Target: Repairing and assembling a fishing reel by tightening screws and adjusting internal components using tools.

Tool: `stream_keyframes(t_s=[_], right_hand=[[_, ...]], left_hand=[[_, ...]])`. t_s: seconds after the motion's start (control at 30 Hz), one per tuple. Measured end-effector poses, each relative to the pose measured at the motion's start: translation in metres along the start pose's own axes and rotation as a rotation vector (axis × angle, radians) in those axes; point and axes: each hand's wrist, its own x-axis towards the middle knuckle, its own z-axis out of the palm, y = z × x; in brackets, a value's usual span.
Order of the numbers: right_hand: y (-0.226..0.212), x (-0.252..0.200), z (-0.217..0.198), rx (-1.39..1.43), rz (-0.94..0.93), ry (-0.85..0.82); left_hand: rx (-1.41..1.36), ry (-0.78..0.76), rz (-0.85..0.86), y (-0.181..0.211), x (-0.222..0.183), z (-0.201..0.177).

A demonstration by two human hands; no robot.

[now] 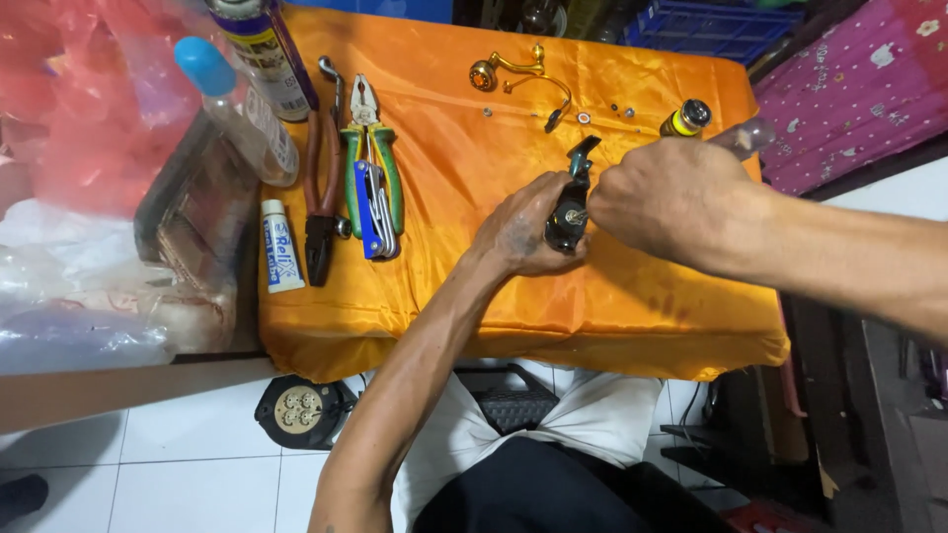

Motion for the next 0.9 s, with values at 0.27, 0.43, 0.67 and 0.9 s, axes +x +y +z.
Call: stream_keyframes(t_s=[0.27, 0.43, 0.67, 0.9], right_hand=[[0.005, 0.013, -0.005, 0.316, 0.245, -0.218], [-0.002, -0.002, -0.001, 0.222, 0.173, -0.116], [-0.008, -0.024, 0.006, -0.357, 0.020, 0.309], [-0.016, -0.013, 0.010, -0.200, 0.016, 0.274]], left_hand=[[-0.012, -0.007, 0.010, 0.015, -0.001, -0.009], [-0.014, -0.012, 0.010, 0.011, 0.000, -0.007], [-0.013, -0.007, 0.029, 0.000, 0.001, 0.003], [0.035, 0.021, 0.012, -0.006, 0.001, 0.008]])
